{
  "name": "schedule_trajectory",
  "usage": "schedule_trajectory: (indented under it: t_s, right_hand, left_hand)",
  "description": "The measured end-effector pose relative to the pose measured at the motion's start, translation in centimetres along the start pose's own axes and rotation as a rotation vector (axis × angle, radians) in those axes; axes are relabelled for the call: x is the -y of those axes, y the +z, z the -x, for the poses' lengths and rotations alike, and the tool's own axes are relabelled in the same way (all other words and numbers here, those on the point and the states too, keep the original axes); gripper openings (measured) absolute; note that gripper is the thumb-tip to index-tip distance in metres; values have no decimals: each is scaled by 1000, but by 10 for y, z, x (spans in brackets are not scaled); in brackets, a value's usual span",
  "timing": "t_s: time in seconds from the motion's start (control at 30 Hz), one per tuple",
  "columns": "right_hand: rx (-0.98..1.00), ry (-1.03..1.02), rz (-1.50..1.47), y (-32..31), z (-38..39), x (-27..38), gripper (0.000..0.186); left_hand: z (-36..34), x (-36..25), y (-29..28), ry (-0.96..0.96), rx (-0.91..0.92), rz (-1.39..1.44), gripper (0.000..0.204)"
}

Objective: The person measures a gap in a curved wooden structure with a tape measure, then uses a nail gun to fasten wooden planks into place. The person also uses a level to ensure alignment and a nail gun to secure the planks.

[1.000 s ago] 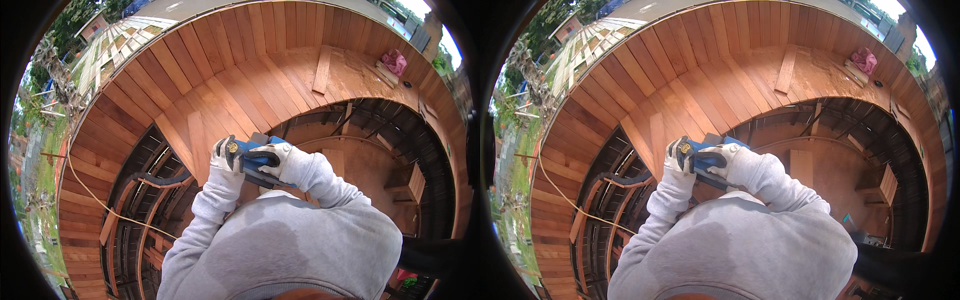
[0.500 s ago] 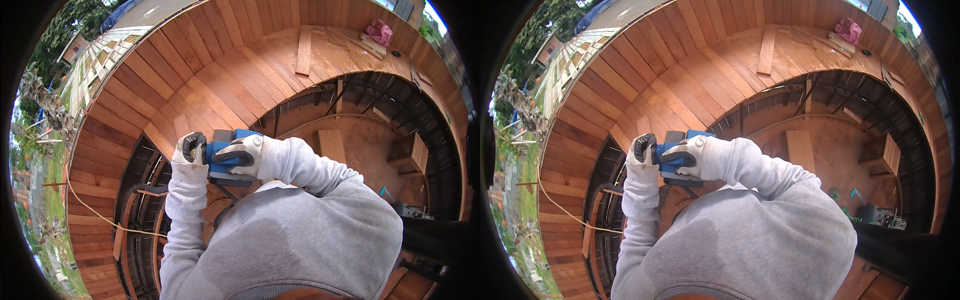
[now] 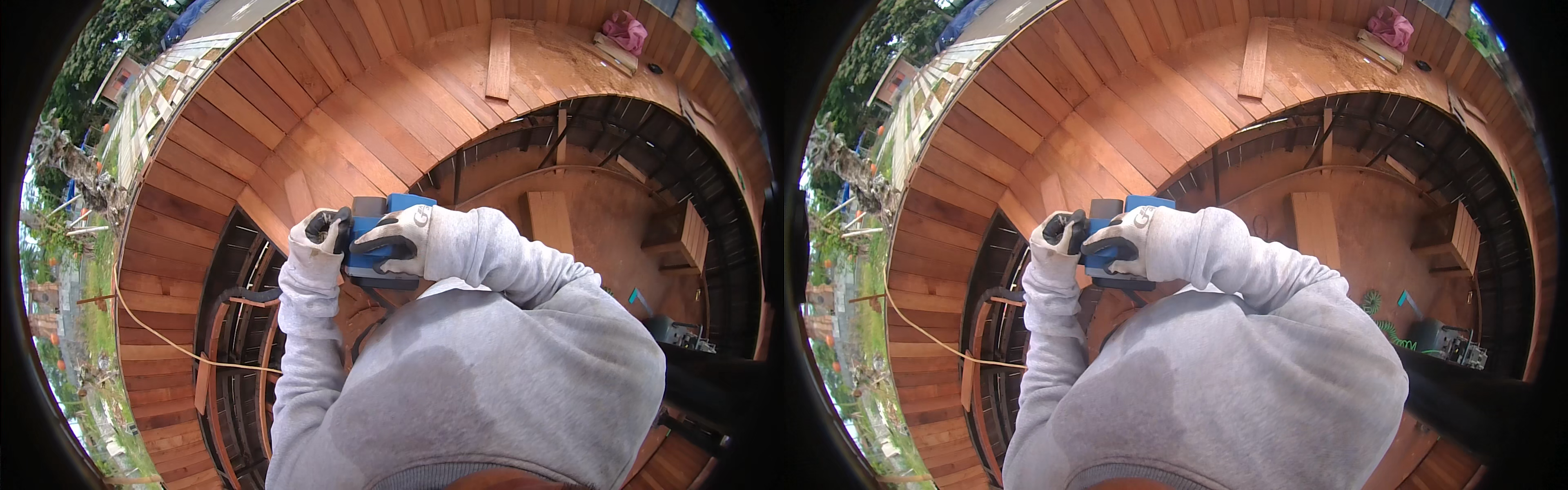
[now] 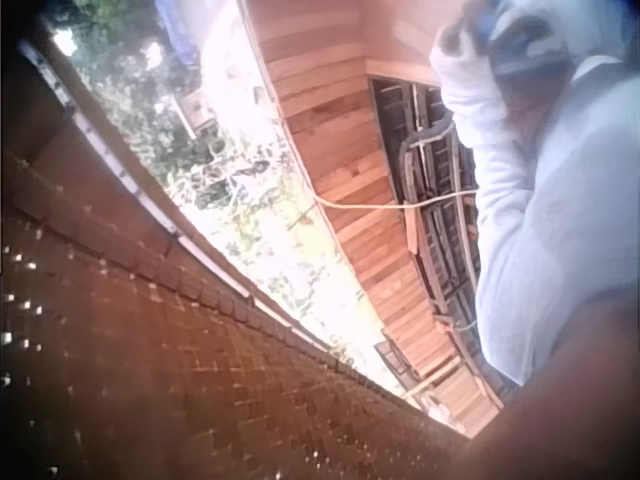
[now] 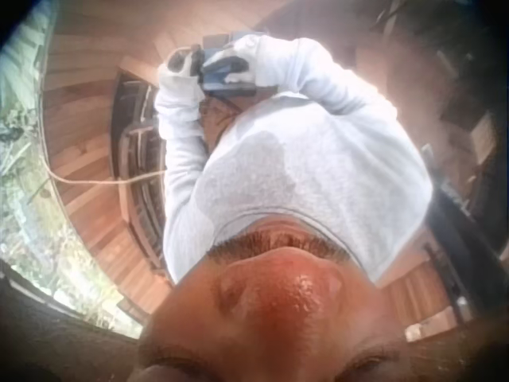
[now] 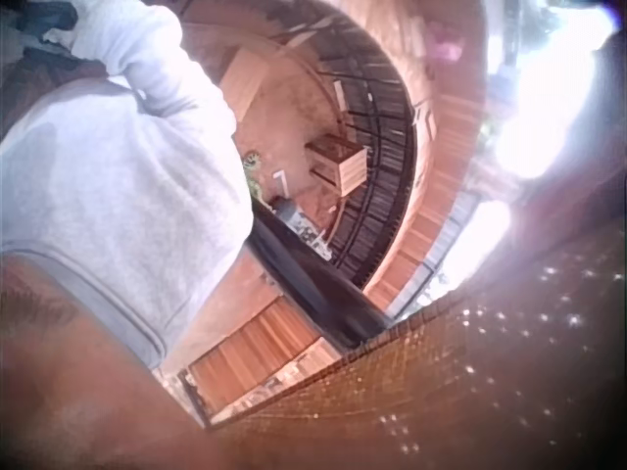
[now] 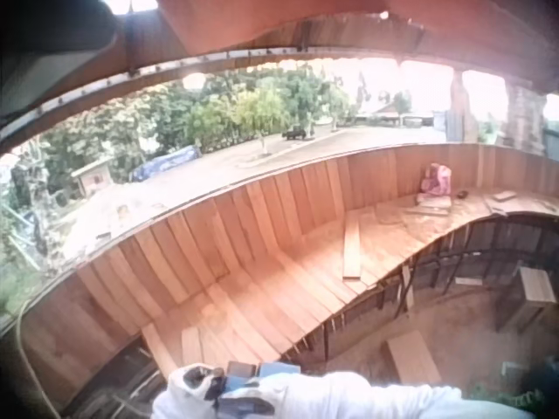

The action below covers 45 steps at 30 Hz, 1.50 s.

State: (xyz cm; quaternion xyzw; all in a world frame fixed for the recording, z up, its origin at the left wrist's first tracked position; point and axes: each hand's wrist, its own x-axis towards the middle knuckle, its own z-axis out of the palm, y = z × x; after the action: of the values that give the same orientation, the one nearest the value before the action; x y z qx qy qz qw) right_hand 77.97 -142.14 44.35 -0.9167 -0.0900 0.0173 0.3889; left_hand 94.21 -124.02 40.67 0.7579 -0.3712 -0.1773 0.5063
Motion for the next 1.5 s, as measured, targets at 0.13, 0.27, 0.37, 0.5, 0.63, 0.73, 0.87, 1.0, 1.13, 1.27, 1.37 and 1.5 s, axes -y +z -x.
schedule_trajectory:
  t_s: [0.13,0.27,0.37,0.5,0.63,0.73,0.87,1.0,1.13,1.27,1.37,1.5]
  right_hand:
    - [-61,-24,-21,5,3,-5,47]
    - [-49,-67,18,3,3,-2,45]
    - [-38,17,-8,3,4,-8,44]
    - [-75,39,-17,6,2,-9,43]
    - [-43,82,-24,2,1,-13,44]
    - [-90,61,-42,-1,3,-18,43]
    - [-58,43,-12,-6,-2,-16,41]
    - [-109,69,-83,-6,0,-34,42]
    - [-118,158,-142,-11,-2,-27,43]
    - [-76,105,-109,-23,-6,-32,45]
    - [-203,0,-96,-21,-8,-44,45]
    - [-243,-26,-27,-20,-15,-51,46]
  left_hand:
    - [8,-14,21,171,-224,63,19]
    - [2,-1,-1,-186,18,44,19]
    - [-4,-8,3,97,50,-1,16]
    - [-1,5,41,328,-448,-67,10]
    - [-23,-8,7,-123,115,-129,12]
    - [-17,-9,33,108,-302,115,14]
    - [-22,15,39,-20,-309,-9,15]
    - [-40,-4,18,21,18,-30,16]
    - [-40,15,52,277,-322,-106,15]
    - [-63,10,25,181,15,-121,16]
    - [-62,-5,33,327,-203,-181,12]
    - [-69,-2,34,196,-129,-167,15]
